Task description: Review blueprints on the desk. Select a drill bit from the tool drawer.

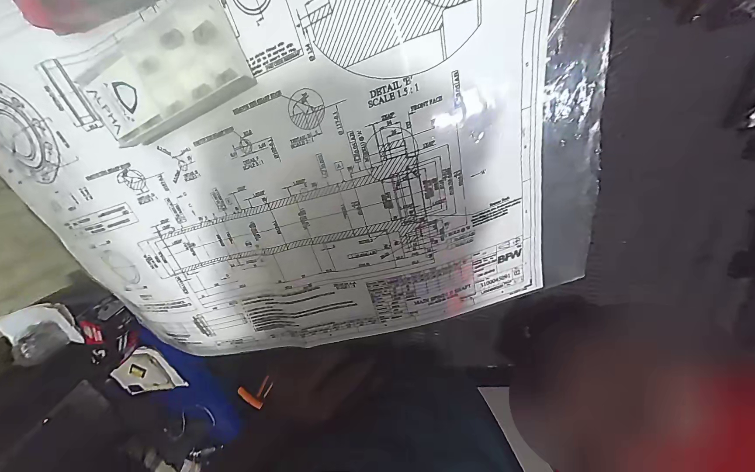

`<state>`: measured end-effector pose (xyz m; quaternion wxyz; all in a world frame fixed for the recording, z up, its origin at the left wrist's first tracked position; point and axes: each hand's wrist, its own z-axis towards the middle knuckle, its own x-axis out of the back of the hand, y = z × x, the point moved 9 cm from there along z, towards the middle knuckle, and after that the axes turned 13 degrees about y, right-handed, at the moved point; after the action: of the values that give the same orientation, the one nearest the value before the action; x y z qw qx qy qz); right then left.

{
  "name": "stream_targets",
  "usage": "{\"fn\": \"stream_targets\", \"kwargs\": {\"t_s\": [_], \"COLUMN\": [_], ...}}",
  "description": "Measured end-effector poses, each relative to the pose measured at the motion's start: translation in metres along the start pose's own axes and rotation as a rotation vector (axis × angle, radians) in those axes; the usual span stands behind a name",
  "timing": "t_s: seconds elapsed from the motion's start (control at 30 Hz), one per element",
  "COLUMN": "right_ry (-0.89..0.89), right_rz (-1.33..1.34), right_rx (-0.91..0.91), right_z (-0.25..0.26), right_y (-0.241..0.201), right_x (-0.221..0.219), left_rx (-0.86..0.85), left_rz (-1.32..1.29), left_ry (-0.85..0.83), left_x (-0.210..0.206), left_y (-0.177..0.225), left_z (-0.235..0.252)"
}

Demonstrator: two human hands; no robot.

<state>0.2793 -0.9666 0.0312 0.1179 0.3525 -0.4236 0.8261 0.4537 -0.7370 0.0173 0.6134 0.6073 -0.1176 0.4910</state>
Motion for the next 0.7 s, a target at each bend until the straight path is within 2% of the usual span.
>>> {"fn": "stream_targets", "kwargs": {"t_s": [0.7], "right_ry": [-0.006], "right_rz": [-0.032], "right_rx": [0.001], "right_z": [0.0], "right_y": [-0.0001], "right_x": [0.0004], "left_rx": [-0.018], "left_rz": [0.01], "left_ry": [-0.017], "left_x": [-0.0033], "left_y": [0.0009], "left_z": [0.0025]}}
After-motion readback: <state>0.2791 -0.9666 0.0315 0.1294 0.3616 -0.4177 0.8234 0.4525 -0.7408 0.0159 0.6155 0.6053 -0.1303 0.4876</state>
